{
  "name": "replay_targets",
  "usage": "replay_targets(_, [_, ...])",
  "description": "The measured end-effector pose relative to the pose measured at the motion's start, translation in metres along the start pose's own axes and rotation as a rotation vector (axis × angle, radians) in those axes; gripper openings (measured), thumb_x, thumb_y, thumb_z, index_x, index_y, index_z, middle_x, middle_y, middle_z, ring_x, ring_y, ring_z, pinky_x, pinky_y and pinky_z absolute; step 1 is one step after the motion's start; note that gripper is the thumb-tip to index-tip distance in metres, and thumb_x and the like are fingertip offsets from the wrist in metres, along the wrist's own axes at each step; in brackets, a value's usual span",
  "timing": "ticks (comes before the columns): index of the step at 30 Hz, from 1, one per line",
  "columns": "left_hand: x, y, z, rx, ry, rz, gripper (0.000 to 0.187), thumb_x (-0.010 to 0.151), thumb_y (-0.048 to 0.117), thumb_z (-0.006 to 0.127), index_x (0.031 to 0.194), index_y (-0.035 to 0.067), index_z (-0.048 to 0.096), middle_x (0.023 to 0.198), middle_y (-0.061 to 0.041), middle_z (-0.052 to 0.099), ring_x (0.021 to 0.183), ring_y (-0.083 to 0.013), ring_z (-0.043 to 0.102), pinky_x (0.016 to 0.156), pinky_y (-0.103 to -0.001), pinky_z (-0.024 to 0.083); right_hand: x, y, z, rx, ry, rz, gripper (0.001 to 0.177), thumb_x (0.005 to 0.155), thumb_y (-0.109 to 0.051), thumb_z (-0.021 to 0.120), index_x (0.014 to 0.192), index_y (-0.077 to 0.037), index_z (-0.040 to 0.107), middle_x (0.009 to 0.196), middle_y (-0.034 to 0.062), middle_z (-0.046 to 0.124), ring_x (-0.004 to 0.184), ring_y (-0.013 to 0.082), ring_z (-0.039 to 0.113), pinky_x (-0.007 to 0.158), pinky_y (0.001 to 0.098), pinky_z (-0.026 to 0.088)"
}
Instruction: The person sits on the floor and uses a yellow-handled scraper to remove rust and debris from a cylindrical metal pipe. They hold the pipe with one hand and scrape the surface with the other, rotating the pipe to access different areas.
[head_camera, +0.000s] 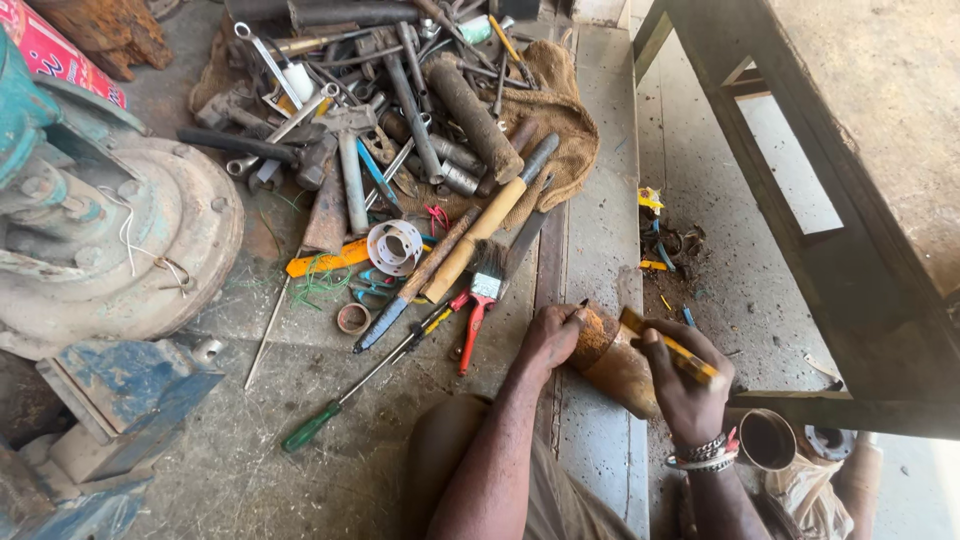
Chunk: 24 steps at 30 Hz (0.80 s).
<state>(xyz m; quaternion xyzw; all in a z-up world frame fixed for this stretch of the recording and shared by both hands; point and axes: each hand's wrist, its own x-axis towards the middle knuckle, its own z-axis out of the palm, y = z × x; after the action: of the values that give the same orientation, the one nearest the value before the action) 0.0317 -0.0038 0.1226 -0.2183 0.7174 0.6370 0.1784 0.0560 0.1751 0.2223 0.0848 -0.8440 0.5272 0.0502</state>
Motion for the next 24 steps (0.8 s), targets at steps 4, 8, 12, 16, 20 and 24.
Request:
replay_targets(4, [-0.008, 0.002, 0.003, 0.027, 0.008, 0.016, 0.035, 0.102, 0.032, 0.056, 0.125, 0.012, 0.072, 0.095, -0.009, 0.072, 0.089, -0.0206, 0.067, 0.081, -0.039, 0.054, -0.003, -0.006, -0.003, -0.230, -0.106, 0.166, 0.020, 0.096, -0.013, 0.069, 0.113, -0.004, 0.075, 0.101, 0.0174, 0.080, 0.085, 0.0228, 0.082, 0.068, 0.0321, 0.067])
replay_targets(8, [-0.002, 0.000, -0.001, 0.042, 0.016, 0.039, 0.036, 0.104, 0.034, 0.055, 0.117, 0.007, 0.075, 0.093, -0.010, 0.072, 0.086, -0.0196, 0.065, 0.079, -0.040, 0.053, 0.001, -0.009, 0.000, 0.021, -0.025, 0.074, 0.019, 0.100, -0.012, 0.067, 0.114, -0.002, 0.074, 0.101, 0.0188, 0.079, 0.089, 0.0237, 0.080, 0.076, 0.0324, 0.066])
replay_targets(12, [0.010, -0.011, 0.006, -0.005, 0.008, 0.056, 0.038, 0.101, 0.037, 0.056, 0.121, 0.011, 0.075, 0.093, -0.008, 0.073, 0.086, -0.0189, 0.067, 0.082, -0.040, 0.054, 0.002, -0.001, -0.004, -0.057, -0.049, 0.139, 0.019, 0.096, -0.013, 0.068, 0.112, -0.003, 0.074, 0.105, 0.0188, 0.078, 0.088, 0.0236, 0.080, 0.072, 0.0319, 0.067])
replay_targets(16, [0.017, -0.025, 0.008, 0.051, 0.037, -0.019, 0.047, 0.108, 0.042, 0.060, 0.131, 0.001, 0.065, 0.109, -0.011, 0.063, 0.097, -0.0277, 0.060, 0.087, -0.050, 0.053, -0.003, 0.008, -0.002, -0.178, -0.088, 0.078, 0.018, 0.095, -0.014, 0.069, 0.109, -0.004, 0.076, 0.103, 0.0190, 0.079, 0.084, 0.0236, 0.081, 0.069, 0.0318, 0.068])
replay_targets(20, [0.018, -0.019, 0.006, 0.069, 0.024, -0.032, 0.053, 0.111, 0.044, 0.058, 0.138, -0.002, 0.055, 0.132, -0.025, 0.058, 0.113, -0.0346, 0.061, 0.095, -0.054, 0.051, -0.003, 0.009, -0.002, -0.049, 0.006, 0.109, 0.018, 0.098, -0.013, 0.067, 0.111, -0.004, 0.074, 0.106, 0.0188, 0.078, 0.085, 0.0242, 0.080, 0.070, 0.0320, 0.068])
replay_targets(24, [0.007, -0.013, 0.007, 0.063, -0.049, -0.031, 0.042, 0.103, 0.035, 0.050, 0.131, 0.009, 0.068, 0.116, -0.023, 0.073, 0.108, -0.0334, 0.069, 0.093, -0.048, 0.058, -0.007, 0.004, -0.005, -0.168, -0.052, 0.105, 0.017, 0.097, -0.014, 0.069, 0.110, -0.005, 0.075, 0.100, 0.0170, 0.079, 0.084, 0.0224, 0.081, 0.067, 0.0310, 0.067])
